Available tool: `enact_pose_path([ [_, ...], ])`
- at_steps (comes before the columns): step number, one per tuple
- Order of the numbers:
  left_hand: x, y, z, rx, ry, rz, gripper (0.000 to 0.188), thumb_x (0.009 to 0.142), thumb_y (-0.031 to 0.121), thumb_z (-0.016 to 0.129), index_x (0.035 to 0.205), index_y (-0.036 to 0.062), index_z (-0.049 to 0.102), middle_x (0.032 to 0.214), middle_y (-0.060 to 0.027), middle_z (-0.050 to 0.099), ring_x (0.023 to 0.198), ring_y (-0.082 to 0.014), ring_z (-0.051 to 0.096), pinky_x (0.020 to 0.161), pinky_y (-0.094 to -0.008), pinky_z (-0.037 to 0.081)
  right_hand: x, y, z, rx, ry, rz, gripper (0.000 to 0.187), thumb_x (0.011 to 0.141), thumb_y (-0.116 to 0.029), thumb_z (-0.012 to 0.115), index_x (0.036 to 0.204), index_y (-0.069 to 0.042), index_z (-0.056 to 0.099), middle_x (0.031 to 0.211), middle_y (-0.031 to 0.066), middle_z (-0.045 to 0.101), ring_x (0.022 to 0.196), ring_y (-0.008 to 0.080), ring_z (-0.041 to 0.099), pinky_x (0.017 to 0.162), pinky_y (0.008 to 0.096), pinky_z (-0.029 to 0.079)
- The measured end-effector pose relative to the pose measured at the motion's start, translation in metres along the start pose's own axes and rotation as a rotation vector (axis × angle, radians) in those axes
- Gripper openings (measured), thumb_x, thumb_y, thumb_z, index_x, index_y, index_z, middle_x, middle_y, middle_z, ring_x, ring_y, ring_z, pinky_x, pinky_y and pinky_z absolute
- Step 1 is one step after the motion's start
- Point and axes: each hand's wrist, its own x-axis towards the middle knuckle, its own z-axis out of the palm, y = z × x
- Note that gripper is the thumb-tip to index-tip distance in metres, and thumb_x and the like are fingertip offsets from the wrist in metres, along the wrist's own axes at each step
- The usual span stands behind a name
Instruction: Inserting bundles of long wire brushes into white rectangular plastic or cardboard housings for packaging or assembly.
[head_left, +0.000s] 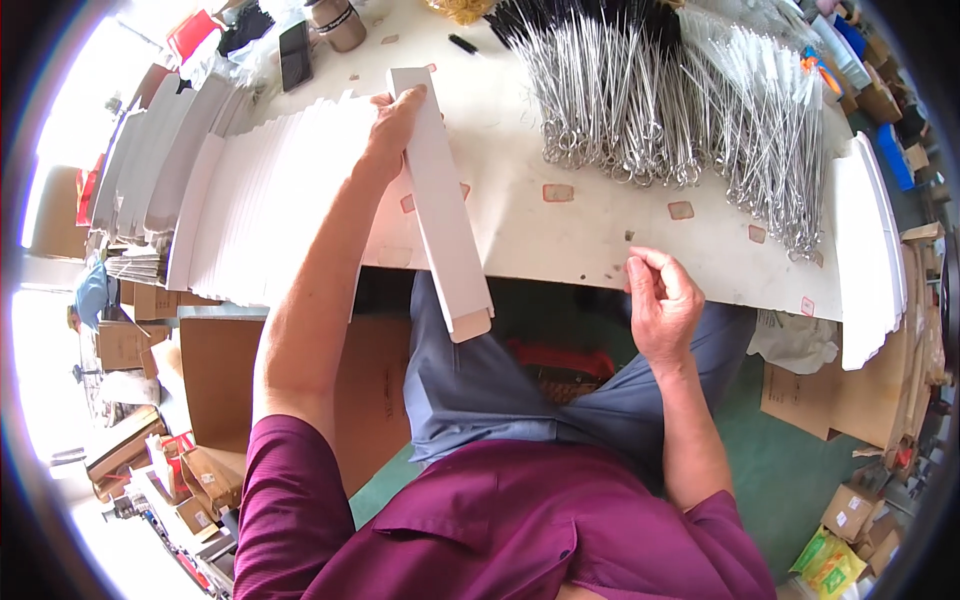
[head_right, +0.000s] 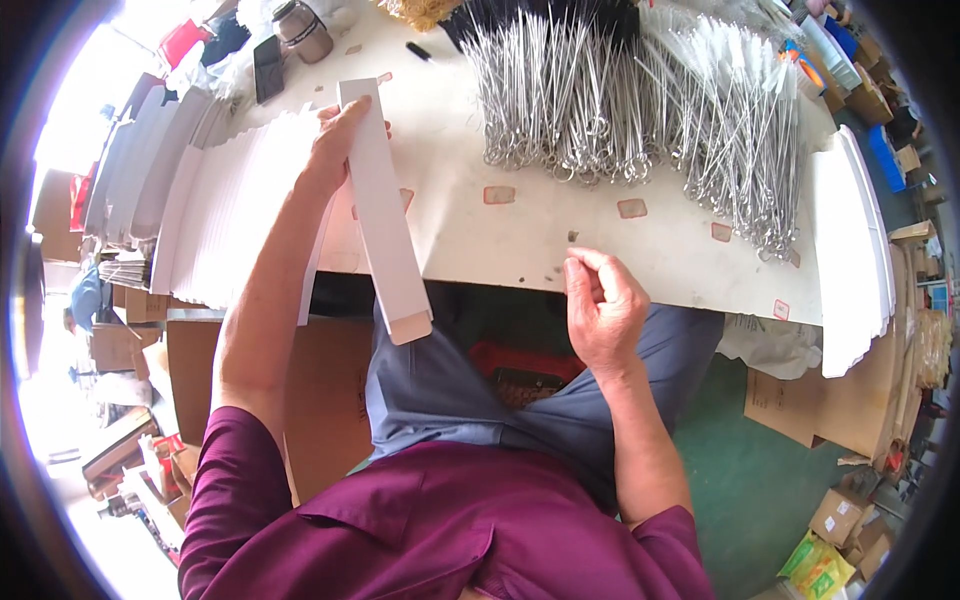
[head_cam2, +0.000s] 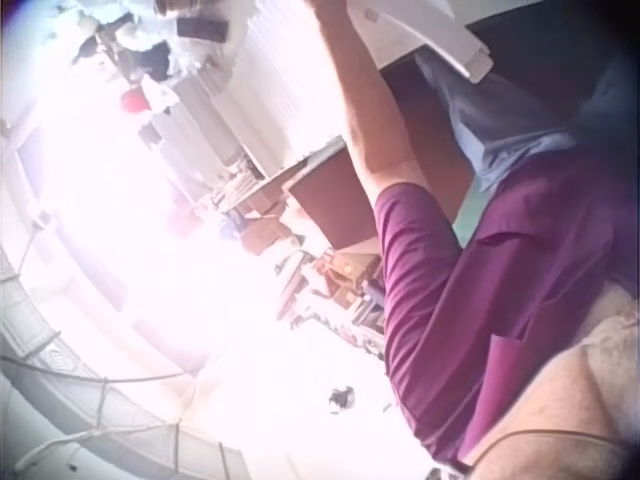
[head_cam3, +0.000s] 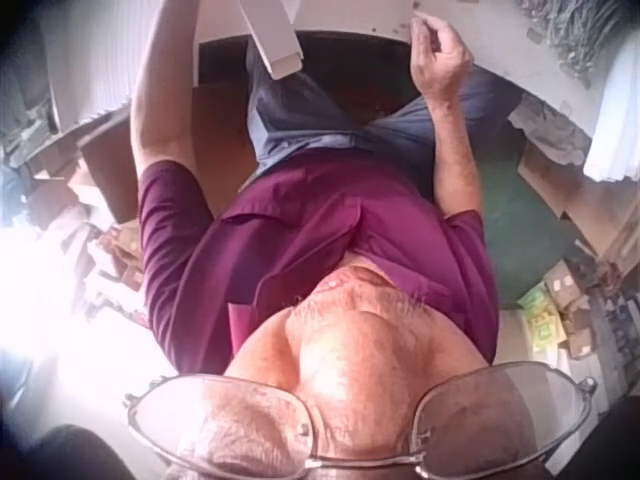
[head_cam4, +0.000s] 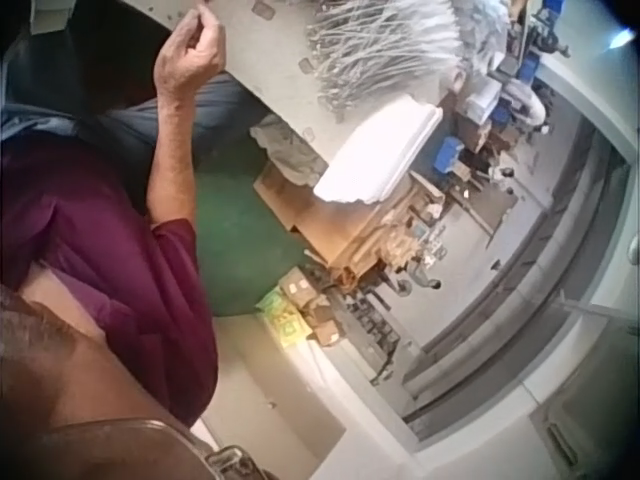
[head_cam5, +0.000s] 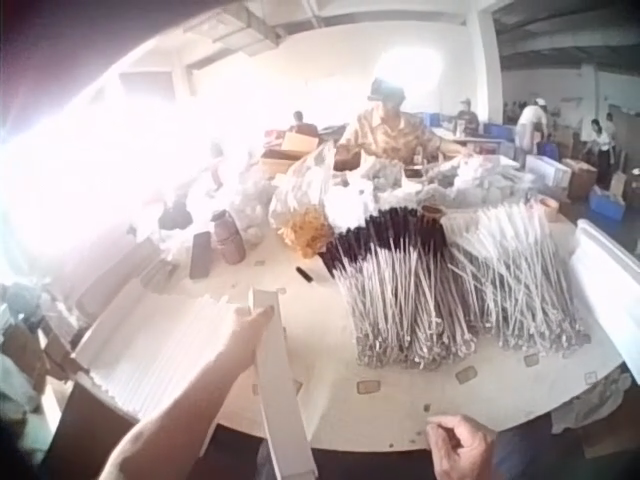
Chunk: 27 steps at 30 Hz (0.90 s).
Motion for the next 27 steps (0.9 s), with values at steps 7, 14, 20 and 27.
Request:
enact_pose_path([
  [7, 0.025, -0.017, 0.024, 0.721, 0.444, 0.748, 0.049, 0.085, 0.018, 0.071, 0.128, -0.0030, 0.060, 0.116, -0.0237, 0.066, 0.106, -0.0367, 0.065, 0.098, -0.0452, 0.050, 0.001, -0.003, 0.005, -0.095, -0.004, -0.107, 0.007, 0.095, -0.005, 0.072, 0.100, -0.001, 0.072, 0.078, 0.0054, 0.068, 0.060, 0.0102, 0.063, 0.051, 0.0246, 0.047],
  [14, -0.026, -0.003, 0.076, 0.707, -0.150, 0.911, 0.036, 0.087, 0.013, 0.069, 0.123, 0.0099, 0.068, 0.106, -0.0169, 0.071, 0.100, -0.0375, 0.069, 0.090, -0.0455, 0.055, 0.005, -0.005, 0.004, -0.133, 0.030, -0.183, 0.006, 0.092, -0.002, 0.072, 0.097, -0.001, 0.070, 0.078, 0.0071, 0.068, 0.059, 0.0131, 0.063, 0.050, 0.0255, 0.048],
  [20, -0.046, 0.006, 0.087, 0.949, -0.314, 0.896, 0.019, 0.090, 0.009, 0.068, 0.108, 0.0075, 0.074, 0.100, -0.0137, 0.073, 0.087, -0.0343, 0.072, 0.080, -0.0423, 0.057, 0.005, -0.007, 0.005, -0.128, 0.014, -0.185, 0.006, 0.091, 0.000, 0.072, 0.096, -0.001, 0.070, 0.079, 0.0079, 0.069, 0.059, 0.0147, 0.064, 0.050, 0.0258, 0.048],
  [27, -0.048, 0.002, 0.090, 0.827, -0.322, 0.965, 0.011, 0.091, 0.010, 0.067, 0.100, 0.0058, 0.073, 0.089, -0.0126, 0.071, 0.080, -0.0317, 0.072, 0.071, -0.0409, 0.058, 0.005, -0.007, 0.005, -0.134, 0.023, -0.194, 0.006, 0.091, 0.000, 0.072, 0.096, -0.001, 0.070, 0.079, 0.0074, 0.069, 0.059, 0.0138, 0.063, 0.050, 0.0258, 0.048],
])
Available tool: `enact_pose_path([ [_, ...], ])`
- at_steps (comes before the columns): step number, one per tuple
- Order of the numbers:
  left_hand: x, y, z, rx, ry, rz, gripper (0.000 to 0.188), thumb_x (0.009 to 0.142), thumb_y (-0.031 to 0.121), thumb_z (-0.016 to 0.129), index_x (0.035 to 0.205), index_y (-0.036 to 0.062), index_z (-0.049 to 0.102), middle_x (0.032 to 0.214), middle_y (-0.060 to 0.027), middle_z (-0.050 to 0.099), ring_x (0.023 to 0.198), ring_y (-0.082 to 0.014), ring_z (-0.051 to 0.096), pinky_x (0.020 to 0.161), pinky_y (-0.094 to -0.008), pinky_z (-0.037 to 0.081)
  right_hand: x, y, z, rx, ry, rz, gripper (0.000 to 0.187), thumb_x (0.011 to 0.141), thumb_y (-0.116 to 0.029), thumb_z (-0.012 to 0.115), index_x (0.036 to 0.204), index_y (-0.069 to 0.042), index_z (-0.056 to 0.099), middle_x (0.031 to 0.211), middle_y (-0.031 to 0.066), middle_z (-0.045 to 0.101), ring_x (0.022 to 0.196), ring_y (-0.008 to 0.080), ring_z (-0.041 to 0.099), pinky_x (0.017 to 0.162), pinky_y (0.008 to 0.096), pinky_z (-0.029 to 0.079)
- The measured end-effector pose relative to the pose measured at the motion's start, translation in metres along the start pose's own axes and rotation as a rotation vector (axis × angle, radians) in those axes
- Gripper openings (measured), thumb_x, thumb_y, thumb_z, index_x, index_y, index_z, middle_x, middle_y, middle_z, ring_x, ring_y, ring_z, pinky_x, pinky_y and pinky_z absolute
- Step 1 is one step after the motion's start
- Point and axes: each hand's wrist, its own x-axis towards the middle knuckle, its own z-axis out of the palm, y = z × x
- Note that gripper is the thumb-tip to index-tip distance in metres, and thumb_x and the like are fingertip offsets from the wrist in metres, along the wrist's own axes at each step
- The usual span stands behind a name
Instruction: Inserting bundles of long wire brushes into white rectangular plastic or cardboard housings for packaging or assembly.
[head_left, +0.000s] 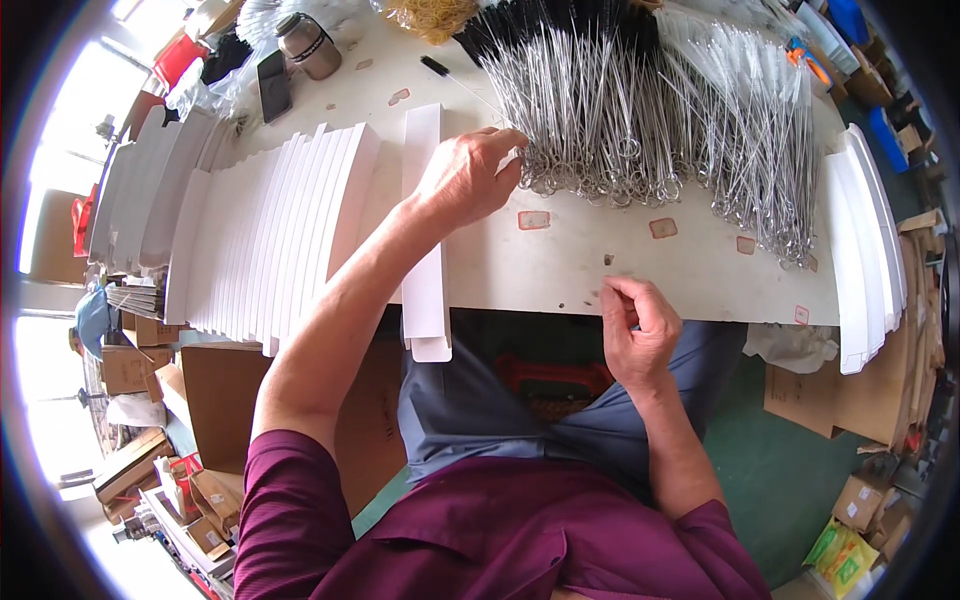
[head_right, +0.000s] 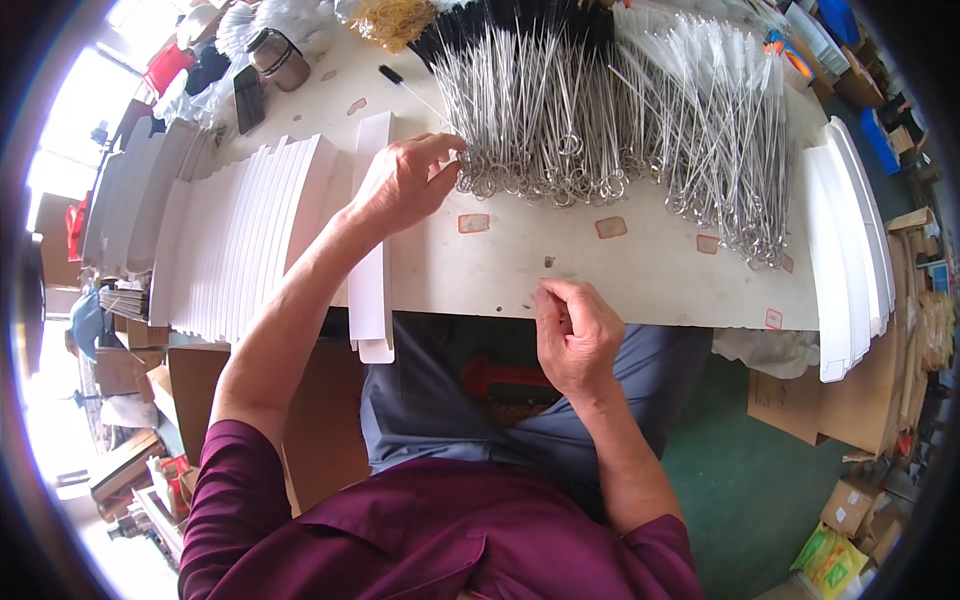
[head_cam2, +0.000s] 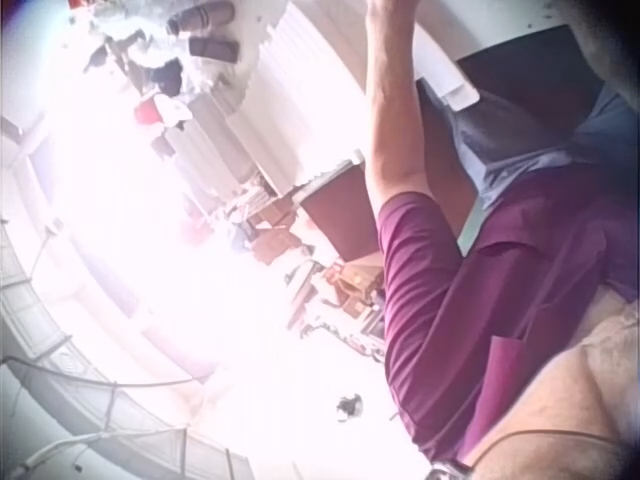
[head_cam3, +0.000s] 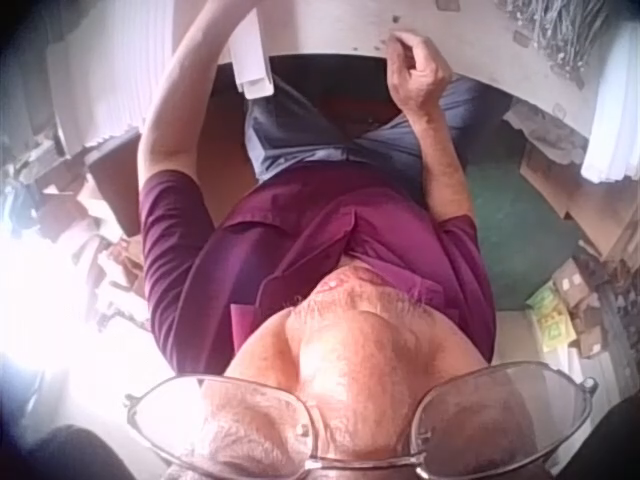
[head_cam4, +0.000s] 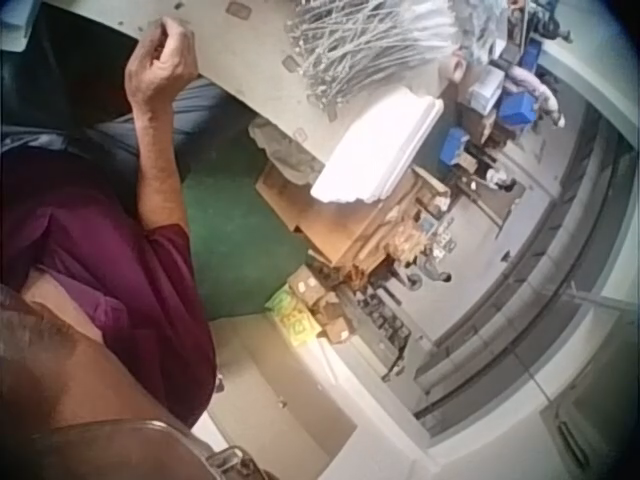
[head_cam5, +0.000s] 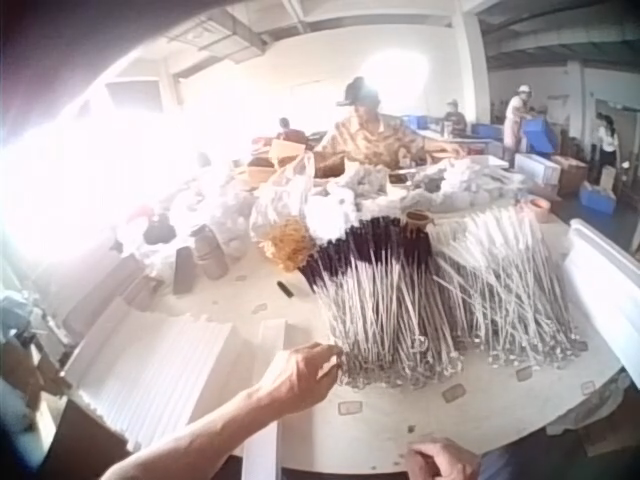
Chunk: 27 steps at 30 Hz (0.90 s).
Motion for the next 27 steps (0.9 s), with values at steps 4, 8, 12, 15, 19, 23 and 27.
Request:
enact_pose_path([
  [4, 0.002, 0.006, -0.003, 0.080, -0.070, 0.003, 0.010, 0.091, 0.011, 0.068, 0.096, 0.0041, 0.071, 0.087, -0.0131, 0.071, 0.076, -0.0305, 0.071, 0.070, -0.0401, 0.057, 0.000, 0.000, 0.000, -0.011, 0.005, -0.005, 0.006, 0.091, 0.000, 0.073, 0.096, -0.001, 0.070, 0.079, 0.0072, 0.069, 0.059, 0.0137, 0.063, 0.050, 0.0257, 0.047],
  [8, -0.002, 0.015, -0.012, 0.071, -0.014, 0.002, 0.009, 0.090, 0.011, 0.068, 0.093, 0.0025, 0.070, 0.083, -0.0130, 0.069, 0.072, -0.0275, 0.071, 0.069, -0.0381, 0.058, -0.002, 0.000, -0.002, -0.020, -0.026, 0.008, 0.005, 0.093, 0.000, 0.071, 0.098, 0.001, 0.070, 0.081, 0.0067, 0.069, 0.062, 0.0093, 0.062, 0.053, 0.0228, 0.047],
  [12, -0.011, 0.031, -0.016, -0.199, 0.090, -0.215, 0.013, 0.091, 0.012, 0.069, 0.088, -0.0003, 0.068, 0.080, -0.0129, 0.068, 0.074, -0.0228, 0.072, 0.073, -0.0351, 0.059, 0.000, -0.002, -0.003, 0.017, -0.033, 0.041, 0.005, 0.092, -0.001, 0.072, 0.097, 0.000, 0.070, 0.081, 0.0071, 0.069, 0.060, 0.0109, 0.063, 0.053, 0.0237, 0.048],
  [15, -0.020, 0.044, -0.024, -0.267, 0.105, -0.258, 0.016, 0.092, 0.013, 0.070, 0.086, -0.0016, 0.067, 0.078, -0.0131, 0.068, 0.079, -0.0205, 0.072, 0.077, -0.0343, 0.060, 0.004, -0.007, -0.004, 0.079, -0.055, 0.086, 0.005, 0.091, -0.001, 0.072, 0.096, -0.001, 0.070, 0.081, 0.0087, 0.070, 0.060, 0.0157, 0.065, 0.054, 0.0259, 0.050],
  [19, -0.023, 0.056, -0.037, -0.330, 0.095, -0.372, 0.017, 0.093, 0.015, 0.070, 0.090, -0.0017, 0.067, 0.084, -0.0115, 0.071, 0.083, -0.0153, 0.071, 0.080, -0.0340, 0.059, 0.038, -0.020, 0.000, -0.038, -0.108, -0.209, 0.012, 0.086, 0.003, 0.072, 0.098, 0.001, 0.071, 0.086, 0.0124, 0.071, 0.072, 0.0276, 0.070, 0.065, 0.0340, 0.056],
  [23, -0.023, 0.063, -0.049, -0.379, 0.108, -0.366, 0.018, 0.094, 0.016, 0.070, 0.091, -0.0014, 0.066, 0.084, -0.0096, 0.071, 0.081, -0.0122, 0.068, 0.079, -0.0332, 0.057, 0.094, -0.037, 0.023, -0.189, -0.273, -0.480, 0.021, 0.089, -0.005, 0.068, 0.108, 0.001, 0.068, 0.112, 0.0180, 0.070, 0.112, 0.0352, 0.066, 0.097, 0.0441, 0.051],
  [27, -0.024, 0.065, -0.057, -0.361, 0.178, -0.312, 0.018, 0.092, 0.017, 0.070, 0.091, -0.0012, 0.067, 0.084, -0.0128, 0.072, 0.078, -0.0187, 0.070, 0.076, -0.0342, 0.058, 0.137, -0.023, 0.065, -0.388, -0.346, -0.627, 0.032, 0.091, -0.011, 0.064, 0.120, 0.001, 0.064, 0.124, 0.0196, 0.066, 0.127, 0.0361, 0.058, 0.112, 0.0463, 0.042],
])
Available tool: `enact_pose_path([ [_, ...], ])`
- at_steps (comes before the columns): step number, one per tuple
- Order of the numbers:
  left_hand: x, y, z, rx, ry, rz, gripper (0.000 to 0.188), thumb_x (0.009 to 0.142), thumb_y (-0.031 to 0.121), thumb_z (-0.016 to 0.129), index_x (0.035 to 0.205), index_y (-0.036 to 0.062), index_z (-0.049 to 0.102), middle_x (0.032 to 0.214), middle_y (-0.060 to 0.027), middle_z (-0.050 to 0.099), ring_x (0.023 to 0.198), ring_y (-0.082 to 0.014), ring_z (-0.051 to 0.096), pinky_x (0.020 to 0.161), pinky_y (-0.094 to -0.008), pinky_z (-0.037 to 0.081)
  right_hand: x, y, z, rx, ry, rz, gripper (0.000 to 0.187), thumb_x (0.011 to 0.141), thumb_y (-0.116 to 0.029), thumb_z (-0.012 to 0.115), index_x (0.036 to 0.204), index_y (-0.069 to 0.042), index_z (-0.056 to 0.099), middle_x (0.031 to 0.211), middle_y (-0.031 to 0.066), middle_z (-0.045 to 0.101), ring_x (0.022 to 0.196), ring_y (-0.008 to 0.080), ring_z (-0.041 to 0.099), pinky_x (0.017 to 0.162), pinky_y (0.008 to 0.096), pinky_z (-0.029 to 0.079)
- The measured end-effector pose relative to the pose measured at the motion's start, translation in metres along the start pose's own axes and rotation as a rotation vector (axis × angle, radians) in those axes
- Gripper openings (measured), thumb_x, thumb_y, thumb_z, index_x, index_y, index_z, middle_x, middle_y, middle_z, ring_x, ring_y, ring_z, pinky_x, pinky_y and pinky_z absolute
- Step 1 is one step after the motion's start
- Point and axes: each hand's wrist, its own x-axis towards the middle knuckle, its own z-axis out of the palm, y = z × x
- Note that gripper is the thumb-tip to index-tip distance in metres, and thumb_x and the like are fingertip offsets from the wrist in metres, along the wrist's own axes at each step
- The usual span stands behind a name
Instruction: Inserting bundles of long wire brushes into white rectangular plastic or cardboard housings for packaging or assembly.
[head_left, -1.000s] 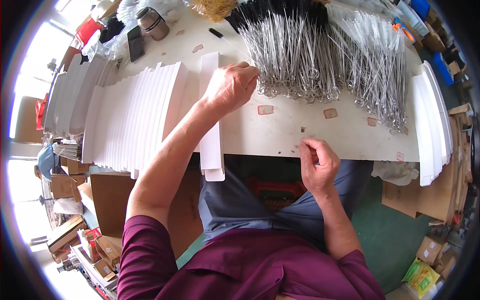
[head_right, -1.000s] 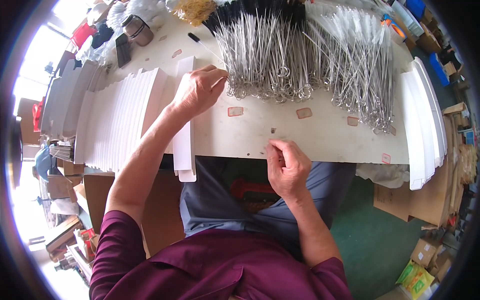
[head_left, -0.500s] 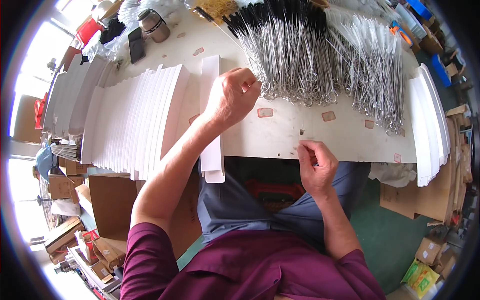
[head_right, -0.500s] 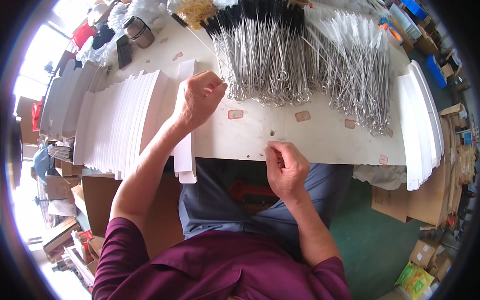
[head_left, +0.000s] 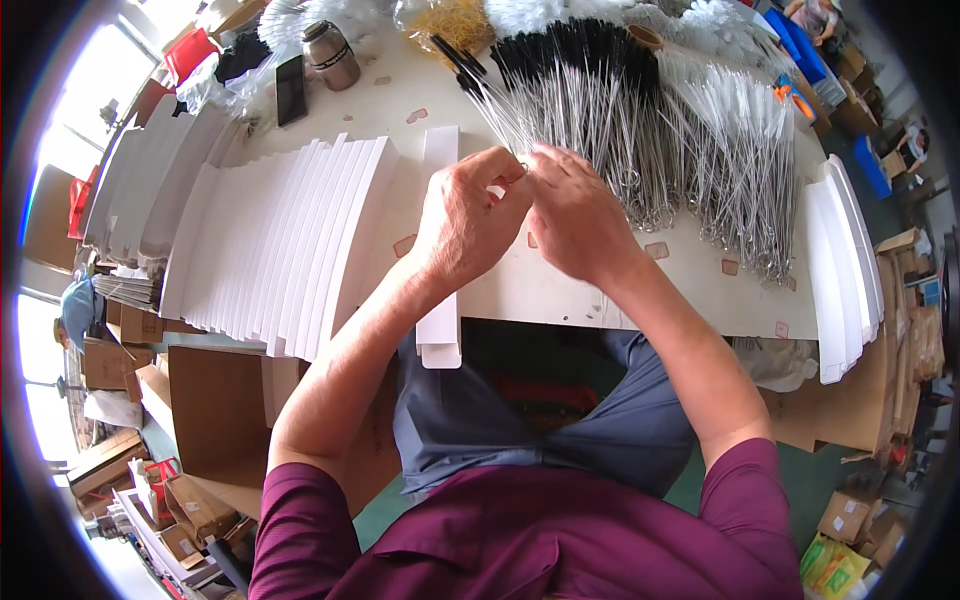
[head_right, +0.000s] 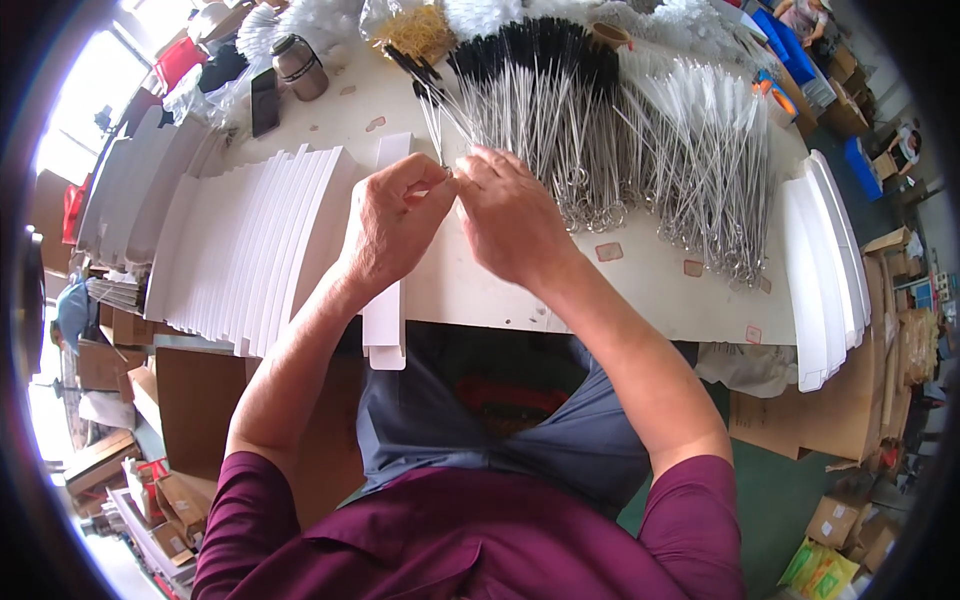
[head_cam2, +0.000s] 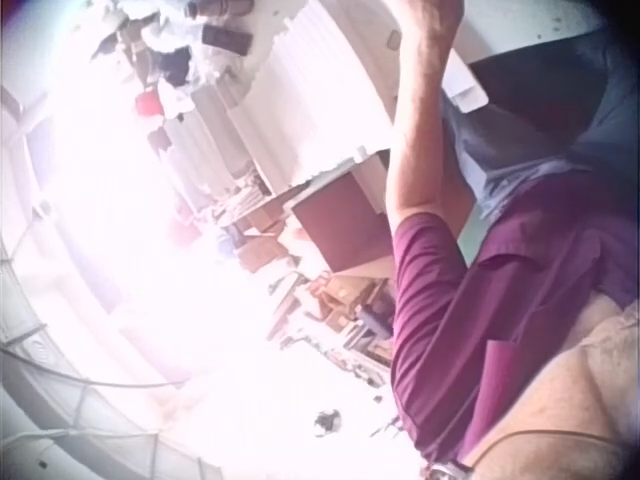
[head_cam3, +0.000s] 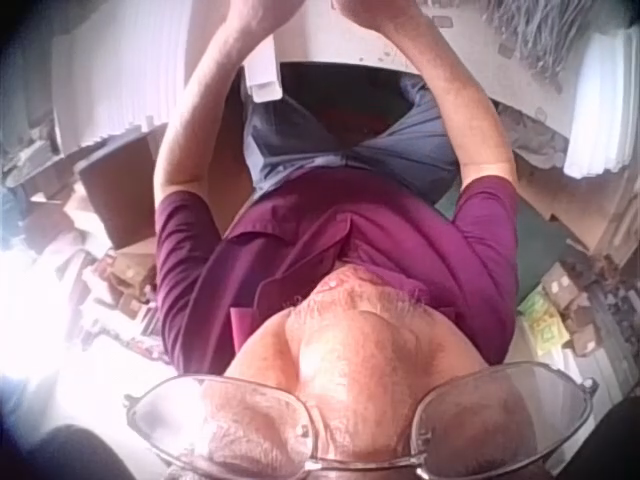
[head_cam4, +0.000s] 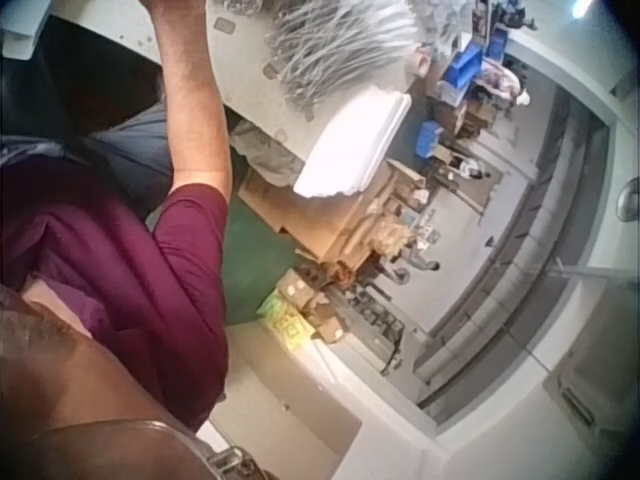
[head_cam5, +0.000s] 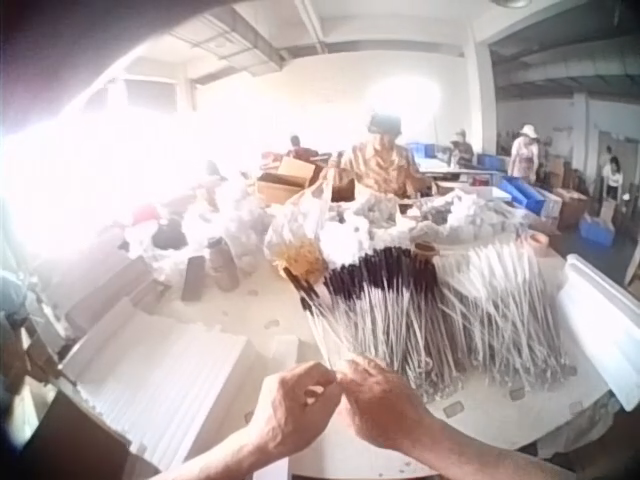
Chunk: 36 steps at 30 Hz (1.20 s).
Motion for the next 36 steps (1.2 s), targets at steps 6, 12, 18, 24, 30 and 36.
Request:
enact_pose_path([
  [6, -0.010, 0.018, -0.029, -0.150, 0.028, -0.026, 0.016, 0.094, 0.013, 0.069, 0.092, -0.0024, 0.067, 0.083, -0.0112, 0.072, 0.079, -0.0137, 0.069, 0.075, -0.0320, 0.058, 0.010, 0.036, 0.042, -0.189, -0.277, 0.046, 0.052, 0.098, -0.031, 0.057, 0.136, 0.005, 0.057, 0.143, 0.0207, 0.057, 0.144, 0.0326, 0.045, 0.124, 0.0440, 0.028],
  [12, -0.029, 0.038, -0.062, -0.311, 0.067, -0.023, 0.014, 0.098, 0.008, 0.066, 0.095, -0.0054, 0.066, 0.086, -0.0059, 0.071, 0.080, -0.0061, 0.062, 0.075, -0.0262, 0.053, 0.005, 0.033, 0.046, -0.175, -0.210, 0.119, 0.052, 0.095, -0.028, 0.062, 0.137, 0.004, 0.057, 0.144, 0.0215, 0.057, 0.142, 0.0333, 0.046, 0.124, 0.0457, 0.030],
  [18, -0.062, 0.065, -0.073, -0.407, 0.225, 0.032, 0.014, 0.102, 0.007, 0.060, 0.096, -0.0046, 0.064, 0.108, -0.0214, 0.072, 0.093, -0.0218, 0.070, 0.080, -0.0339, 0.056, -0.001, -0.006, 0.011, 0.069, -0.111, 0.155, 0.042, 0.091, -0.017, 0.061, 0.128, 0.003, 0.062, 0.130, 0.0221, 0.066, 0.130, 0.0350, 0.057, 0.116, 0.0457, 0.039],
  [24, -0.096, 0.064, -0.045, -0.182, 0.200, 0.273, 0.012, 0.080, -0.001, 0.077, 0.086, -0.0008, 0.066, 0.098, -0.0189, 0.070, 0.078, -0.0238, 0.071, 0.069, -0.0299, 0.055, -0.021, -0.060, -0.031, 1.590, -0.346, 0.661, 0.070, 0.108, -0.056, 0.045, 0.134, 0.008, 0.057, 0.117, 0.0178, 0.070, 0.112, 0.0207, 0.065, 0.101, 0.0384, 0.051],
  [30, -0.125, 0.078, -0.013, 0.006, 0.010, 0.579, 0.021, 0.071, -0.004, 0.078, 0.085, 0.0001, 0.062, 0.102, -0.0247, 0.072, 0.080, -0.0313, 0.075, 0.070, -0.0371, 0.061, -0.030, -0.077, -0.051, 2.150, -0.095, 0.893, 0.065, 0.109, -0.052, 0.042, 0.136, 0.006, 0.053, 0.110, 0.0211, 0.073, 0.101, 0.0294, 0.071, 0.092, 0.0407, 0.056],
  [36, -0.144, 0.072, 0.006, 0.060, -0.100, 0.601, 0.020, 0.072, -0.002, 0.079, 0.084, -0.0008, 0.062, 0.094, -0.0182, 0.068, 0.087, -0.0328, 0.072, 0.070, -0.0374, 0.061, -0.045, -0.085, -0.060, 2.023, -0.054, 1.013, 0.042, 0.112, -0.031, 0.044, 0.131, 0.005, 0.054, 0.086, 0.0132, 0.070, 0.073, 0.0220, 0.069, 0.066, 0.0343, 0.057],
])
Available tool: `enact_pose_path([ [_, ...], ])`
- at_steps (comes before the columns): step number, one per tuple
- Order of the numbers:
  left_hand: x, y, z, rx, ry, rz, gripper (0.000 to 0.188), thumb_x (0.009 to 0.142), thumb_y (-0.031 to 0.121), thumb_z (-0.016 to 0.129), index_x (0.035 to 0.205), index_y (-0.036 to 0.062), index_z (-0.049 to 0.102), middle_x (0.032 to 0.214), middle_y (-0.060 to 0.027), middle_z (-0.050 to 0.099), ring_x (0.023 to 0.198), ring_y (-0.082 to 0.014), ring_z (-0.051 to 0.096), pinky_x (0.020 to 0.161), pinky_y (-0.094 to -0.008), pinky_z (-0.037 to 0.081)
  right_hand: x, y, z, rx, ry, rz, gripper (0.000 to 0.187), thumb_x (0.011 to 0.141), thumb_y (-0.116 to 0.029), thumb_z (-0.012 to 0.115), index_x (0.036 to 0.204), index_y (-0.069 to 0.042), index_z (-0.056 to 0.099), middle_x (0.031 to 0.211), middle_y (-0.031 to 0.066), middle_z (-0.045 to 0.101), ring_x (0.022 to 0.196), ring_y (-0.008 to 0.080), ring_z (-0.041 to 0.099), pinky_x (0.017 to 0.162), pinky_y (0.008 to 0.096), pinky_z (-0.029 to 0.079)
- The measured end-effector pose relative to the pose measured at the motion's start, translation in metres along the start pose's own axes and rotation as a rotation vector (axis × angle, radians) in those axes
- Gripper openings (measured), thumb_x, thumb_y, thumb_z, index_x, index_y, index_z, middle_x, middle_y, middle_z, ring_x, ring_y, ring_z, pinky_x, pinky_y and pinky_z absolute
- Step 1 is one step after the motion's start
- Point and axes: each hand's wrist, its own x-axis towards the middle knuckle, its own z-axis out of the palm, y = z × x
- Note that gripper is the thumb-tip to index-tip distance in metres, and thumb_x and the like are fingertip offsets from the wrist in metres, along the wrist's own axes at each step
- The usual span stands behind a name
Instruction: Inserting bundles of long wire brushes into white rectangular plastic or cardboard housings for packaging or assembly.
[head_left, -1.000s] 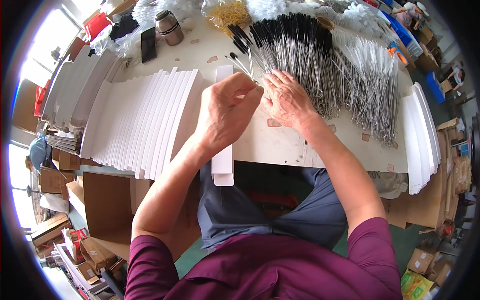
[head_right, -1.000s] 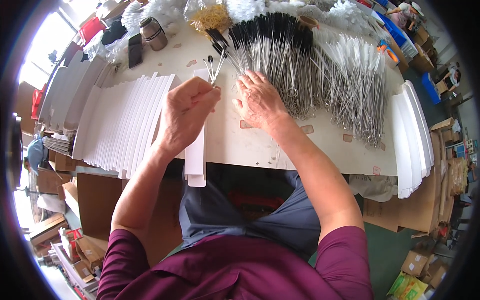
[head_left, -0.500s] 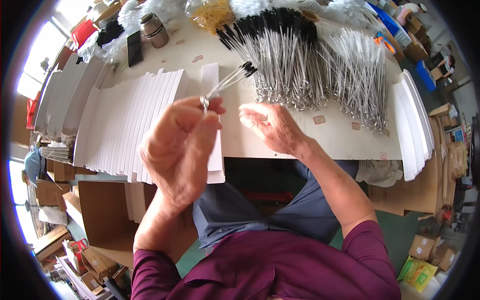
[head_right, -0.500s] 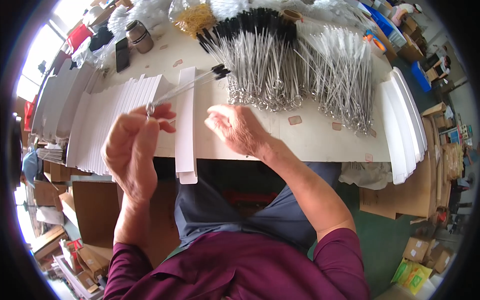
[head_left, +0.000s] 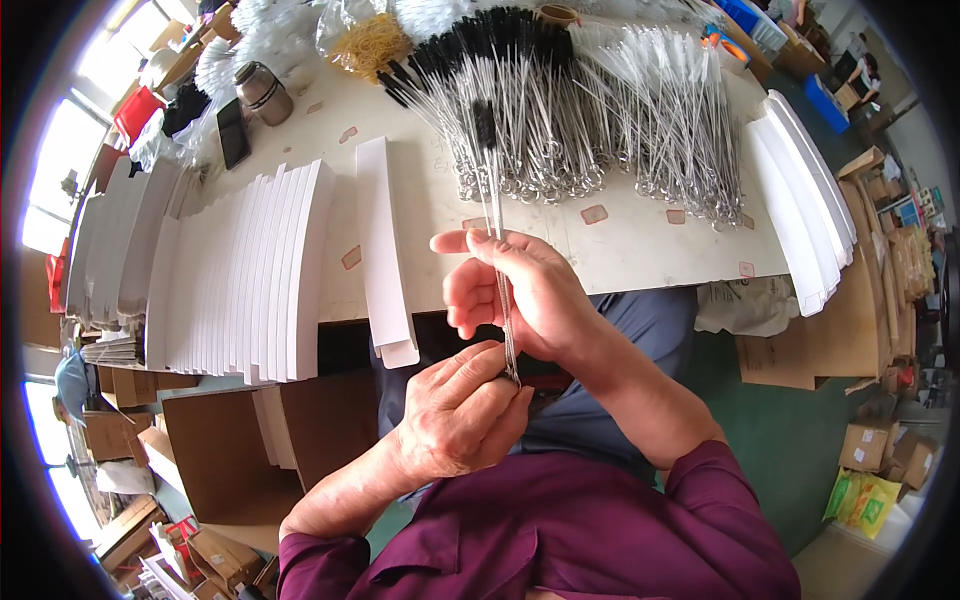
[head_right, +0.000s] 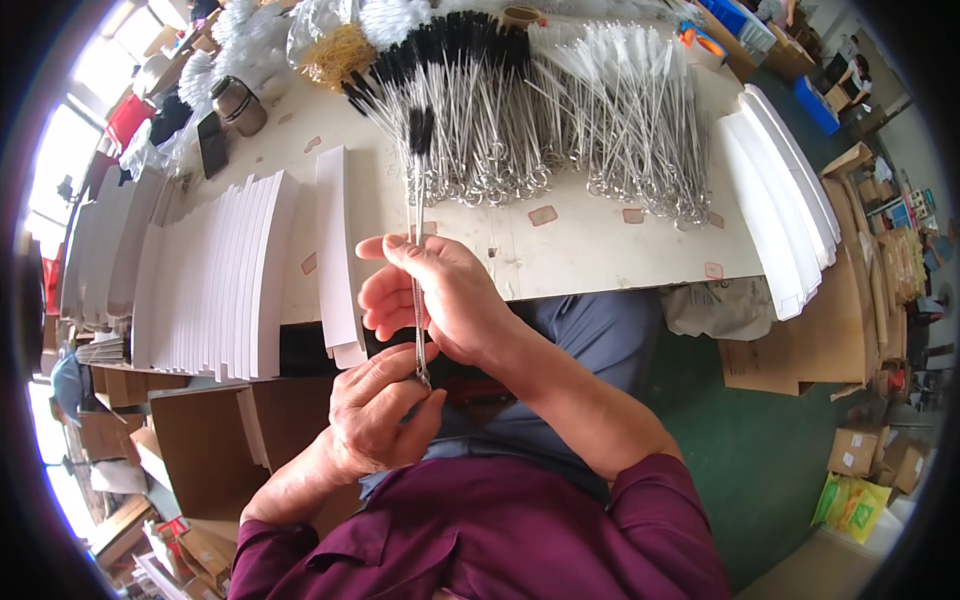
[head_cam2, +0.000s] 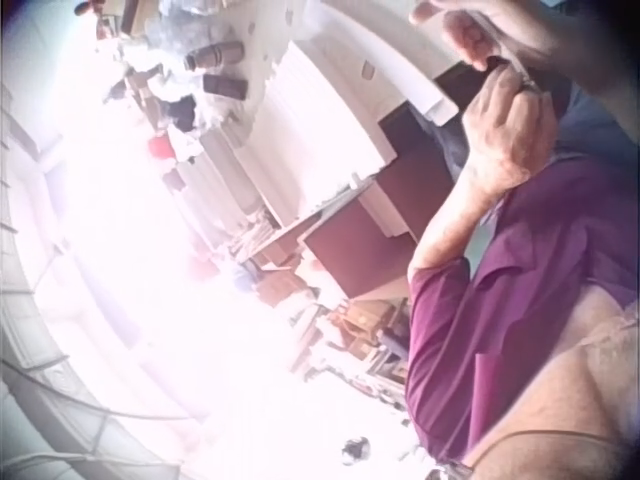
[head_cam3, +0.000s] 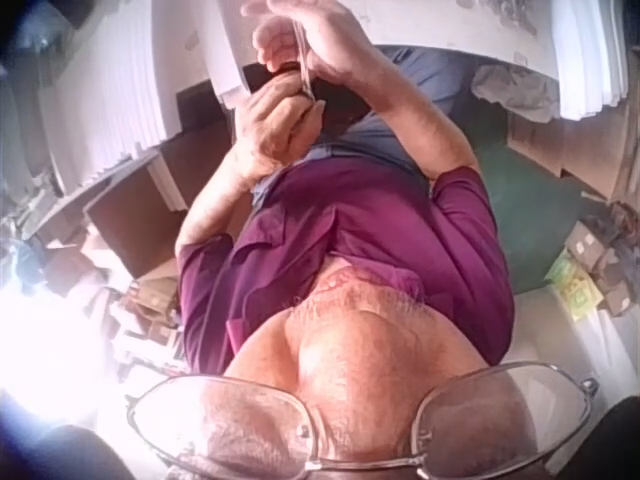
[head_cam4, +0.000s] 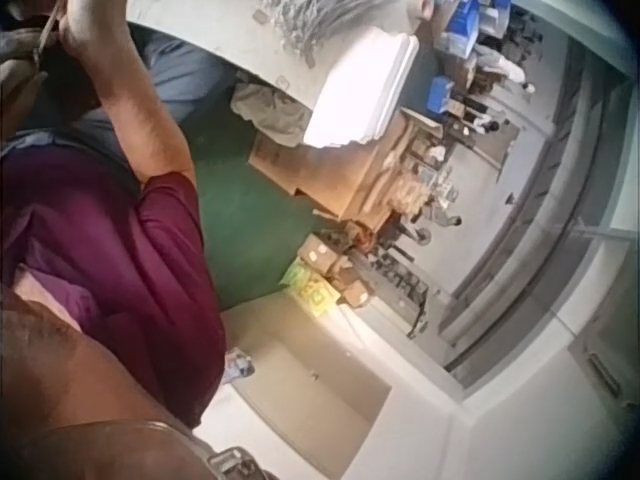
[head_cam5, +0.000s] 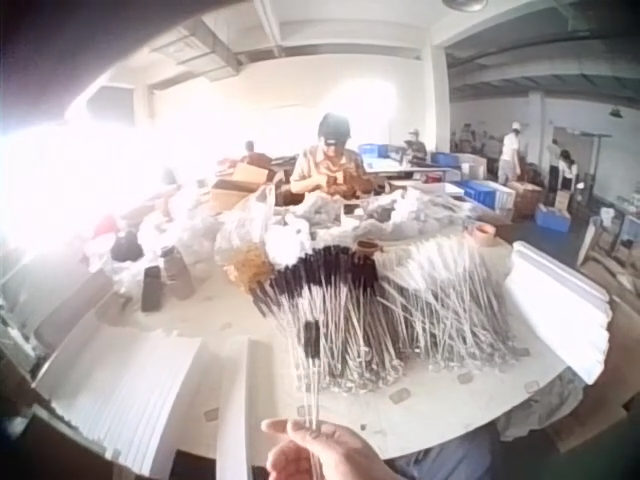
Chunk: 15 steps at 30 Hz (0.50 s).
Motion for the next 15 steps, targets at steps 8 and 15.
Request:
enact_pose_path([
  [8, -0.011, -0.006, 0.041, -0.169, -0.183, -0.177, 0.031, 0.081, 0.001, 0.077, 0.109, -0.0032, 0.066, 0.107, -0.0217, 0.070, 0.089, -0.0359, 0.073, 0.074, -0.0397, 0.062, -0.025, -0.021, -0.049, -0.057, 0.280, -0.331, 0.032, 0.111, -0.028, 0.049, 0.117, -0.001, 0.064, 0.068, -0.0026, 0.049, 0.051, 0.0080, 0.044, 0.044, 0.0245, 0.037],
  [15, 0.009, -0.013, 0.068, -0.282, -0.378, -0.224, 0.049, 0.085, 0.006, 0.077, 0.131, -0.0012, 0.060, 0.109, -0.0202, 0.071, 0.092, -0.0369, 0.073, 0.077, -0.0409, 0.061, -0.050, -0.041, -0.106, -0.125, 0.515, -0.452, 0.031, 0.110, -0.031, 0.051, 0.114, -0.004, 0.066, 0.064, -0.0058, 0.043, 0.048, 0.0040, 0.034, 0.042, 0.0230, 0.029],
])
